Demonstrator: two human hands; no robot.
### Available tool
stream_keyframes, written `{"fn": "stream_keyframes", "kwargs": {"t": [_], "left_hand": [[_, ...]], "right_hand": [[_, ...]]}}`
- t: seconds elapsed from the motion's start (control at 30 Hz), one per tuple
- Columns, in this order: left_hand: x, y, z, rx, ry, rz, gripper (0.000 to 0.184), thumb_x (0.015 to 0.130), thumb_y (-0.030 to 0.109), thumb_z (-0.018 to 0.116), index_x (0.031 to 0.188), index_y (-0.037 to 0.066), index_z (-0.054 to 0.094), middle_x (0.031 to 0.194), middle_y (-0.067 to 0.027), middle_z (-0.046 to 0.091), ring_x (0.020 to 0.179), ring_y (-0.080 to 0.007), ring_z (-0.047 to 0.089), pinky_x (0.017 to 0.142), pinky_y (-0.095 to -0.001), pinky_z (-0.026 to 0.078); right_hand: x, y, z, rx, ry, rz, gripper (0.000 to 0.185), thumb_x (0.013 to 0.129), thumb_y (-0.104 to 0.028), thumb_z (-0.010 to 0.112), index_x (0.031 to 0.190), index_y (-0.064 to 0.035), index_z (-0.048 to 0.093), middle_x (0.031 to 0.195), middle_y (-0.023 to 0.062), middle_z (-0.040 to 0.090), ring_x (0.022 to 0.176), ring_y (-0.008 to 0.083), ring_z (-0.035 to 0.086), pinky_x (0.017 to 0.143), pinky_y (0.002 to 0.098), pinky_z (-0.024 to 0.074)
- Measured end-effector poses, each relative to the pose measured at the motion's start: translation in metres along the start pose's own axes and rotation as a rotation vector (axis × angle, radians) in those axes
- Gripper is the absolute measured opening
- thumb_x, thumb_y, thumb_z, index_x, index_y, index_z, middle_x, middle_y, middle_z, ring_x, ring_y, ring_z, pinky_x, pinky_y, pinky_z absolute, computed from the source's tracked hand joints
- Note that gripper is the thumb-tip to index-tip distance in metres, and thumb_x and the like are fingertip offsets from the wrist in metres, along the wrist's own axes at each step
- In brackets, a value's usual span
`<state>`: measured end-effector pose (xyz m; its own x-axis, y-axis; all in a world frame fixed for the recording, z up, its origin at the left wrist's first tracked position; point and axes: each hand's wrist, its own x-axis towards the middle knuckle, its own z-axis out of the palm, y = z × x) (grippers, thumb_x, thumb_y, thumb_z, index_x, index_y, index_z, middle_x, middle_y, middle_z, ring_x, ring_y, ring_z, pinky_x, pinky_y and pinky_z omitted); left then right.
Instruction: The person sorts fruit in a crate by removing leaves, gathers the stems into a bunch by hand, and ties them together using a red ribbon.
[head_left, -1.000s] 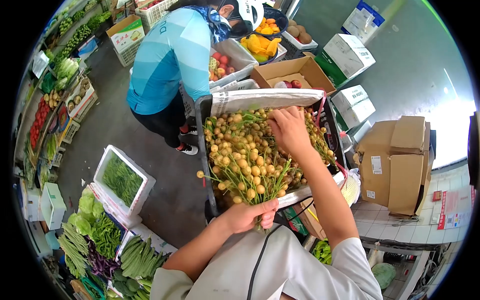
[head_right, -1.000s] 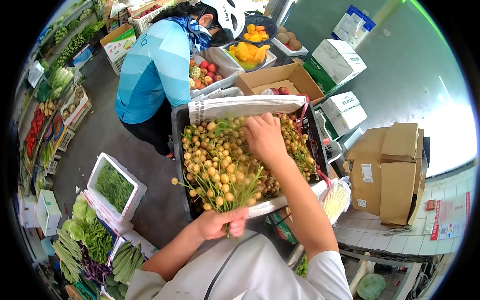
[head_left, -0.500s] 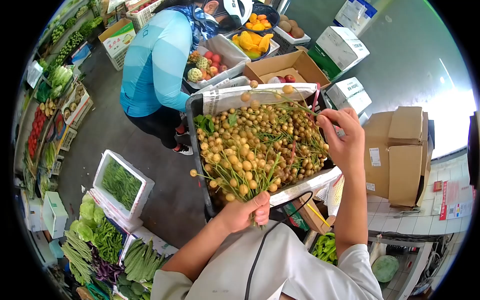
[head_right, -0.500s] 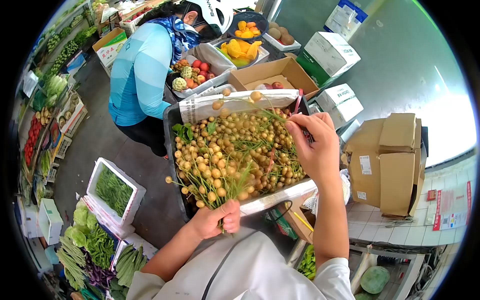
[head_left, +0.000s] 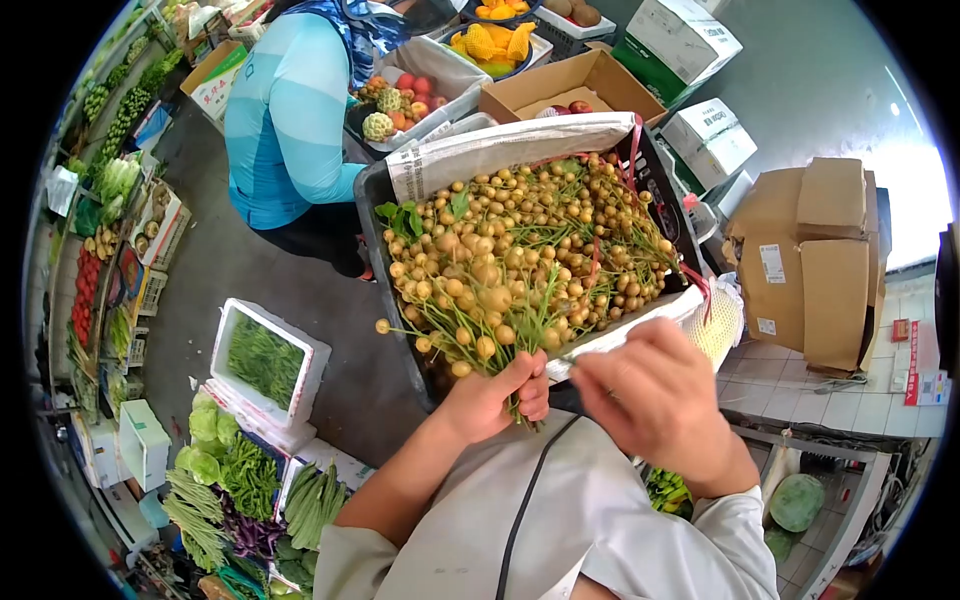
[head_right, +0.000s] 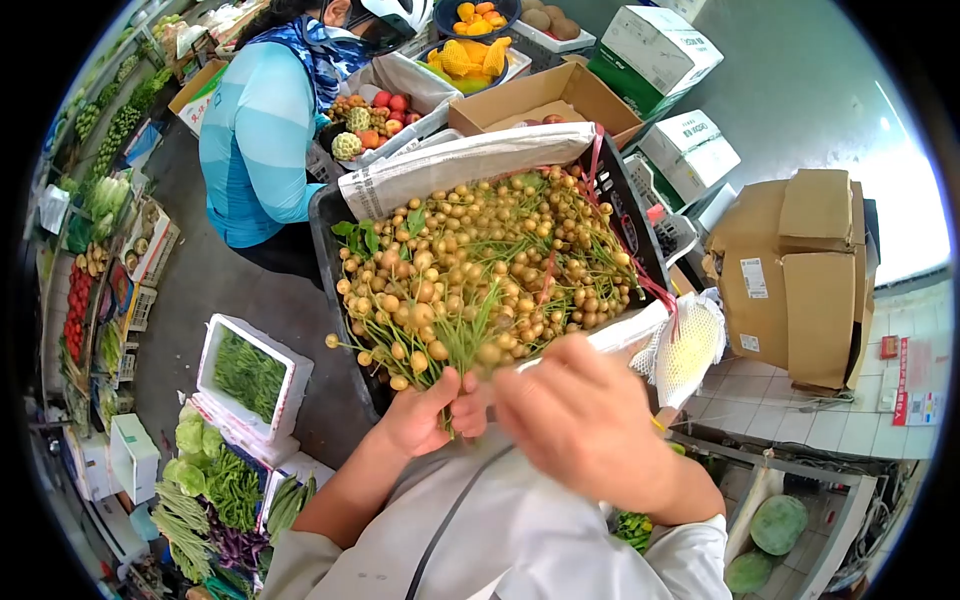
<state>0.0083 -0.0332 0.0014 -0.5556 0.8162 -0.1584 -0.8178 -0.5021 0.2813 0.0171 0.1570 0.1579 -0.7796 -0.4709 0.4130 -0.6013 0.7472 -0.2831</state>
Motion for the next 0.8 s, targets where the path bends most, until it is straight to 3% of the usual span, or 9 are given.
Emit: {"fn": "stream_keyframes", "kwargs": {"t": [0.07,0.1,0.17,0.23,0.47,0.53,0.67,0.7,0.8], "left_hand": [[-0.001,-0.001,0.0,-0.011,0.011,0.03,0.039,0.102,0.048,0.061,0.1,0.01,0.052,0.077,0.0022,0.045,0.07,-0.0118,0.045,0.069,-0.03,0.042],[-0.001,-0.002,0.0,0.002,-0.023,0.079,0.039,0.101,0.047,0.062,0.102,0.009,0.053,0.078,0.002,0.046,0.07,-0.0118,0.046,0.068,-0.0296,0.042],[-0.002,-0.001,0.0,0.014,-0.056,0.127,0.039,0.101,0.047,0.064,0.103,0.009,0.054,0.079,0.0017,0.047,0.07,-0.0118,0.046,0.068,-0.0292,0.042],[-0.005,0.002,0.003,0.07,0.113,0.048,0.037,0.102,0.044,0.063,0.102,0.008,0.056,0.078,0.0014,0.049,0.07,-0.0115,0.047,0.065,-0.0274,0.041],[-0.002,-0.002,-0.004,0.132,0.127,0.047,0.029,0.104,0.034,0.055,0.103,0.005,0.058,0.075,0.0021,0.05,0.07,-0.0103,0.048,0.062,-0.0262,0.039],[-0.005,0.003,0.004,0.067,0.192,0.019,0.025,0.103,0.031,0.054,0.101,0.006,0.057,0.074,0.0024,0.051,0.071,-0.0104,0.049,0.062,-0.0264,0.039],[-0.002,-0.001,-0.001,0.1,0.175,0.061,0.025,0.102,0.032,0.055,0.098,0.008,0.054,0.079,0.0002,0.049,0.078,-0.0128,0.049,0.07,-0.0275,0.043],[0.0,0.0,-0.005,0.065,0.094,0.062,0.024,0.103,0.032,0.054,0.095,0.01,0.052,0.087,-0.0023,0.051,0.083,-0.0144,0.051,0.075,-0.0295,0.044],[0.0,0.0,0.004,0.063,0.158,0.071,0.023,0.105,0.03,0.052,0.091,0.011,0.049,0.093,-0.0032,0.051,0.087,-0.0154,0.052,0.077,-0.0314,0.046]], "right_hand": [[-0.006,-0.013,0.003,-0.024,-0.164,-0.035,0.026,0.075,-0.008,0.075,0.101,-0.0055,0.071,0.072,0.0001,0.056,0.069,0.0195,0.053,0.057,0.0311,0.0482],[-0.008,-0.014,0.007,-0.002,-0.202,-0.084,0.029,0.079,-0.009,0.072,0.105,0.0022,0.069,0.069,0.0,0.054,0.066,0.0171,0.051,0.054,0.0296,0.0471],[-0.013,-0.02,0.016,0.008,-0.217,-0.069,0.03,0.08,-0.008,0.072,0.105,0.0061,0.067,0.069,0.0009,0.055,0.066,0.017,0.052,0.052,0.0293,0.0465],[-0.017,-0.019,0.028,0.088,-0.198,-0.056,0.032,0.083,-0.006,0.071,0.105,0.0152,0.061,0.068,0.004,0.057,0.064,0.018,0.053,0.05,0.0295,0.0457],[-0.029,-0.023,0.042,0.283,-0.193,0.12,0.016,0.087,-0.009,0.071,0.091,0.0037,0.062,0.072,0.009,0.061,0.062,0.0241,0.057,0.05,0.0352,0.0475],[-0.034,-0.024,0.049,0.385,-0.076,0.191,0.015,0.089,-0.012,0.071,0.087,-0.001,0.061,0.073,0.0104,0.061,0.063,0.0273,0.059,0.051,0.0382,0.0481],[-0.045,-0.019,0.054,0.468,-0.069,0.311,0.015,0.088,-0.014,0.072,0.088,-0.0031,0.063,0.073,0.011,0.06,0.064,0.0291,0.06,0.054,0.0399,0.0494],[-0.046,-0.015,0.054,0.485,-0.084,0.293,0.015,0.087,-0.012,0.076,0.091,-0.0025,0.065,0.072,0.0101,0.061,0.064,0.0279,0.061,0.054,0.0387,0.0497],[-0.047,0.004,0.047,0.545,-0.159,0.311,0.016,0.087,-0.014,0.079,0.094,-0.0032,0.071,0.074,0.0074,0.066,0.068,0.0255,0.065,0.059,0.0355,0.0516]]}}
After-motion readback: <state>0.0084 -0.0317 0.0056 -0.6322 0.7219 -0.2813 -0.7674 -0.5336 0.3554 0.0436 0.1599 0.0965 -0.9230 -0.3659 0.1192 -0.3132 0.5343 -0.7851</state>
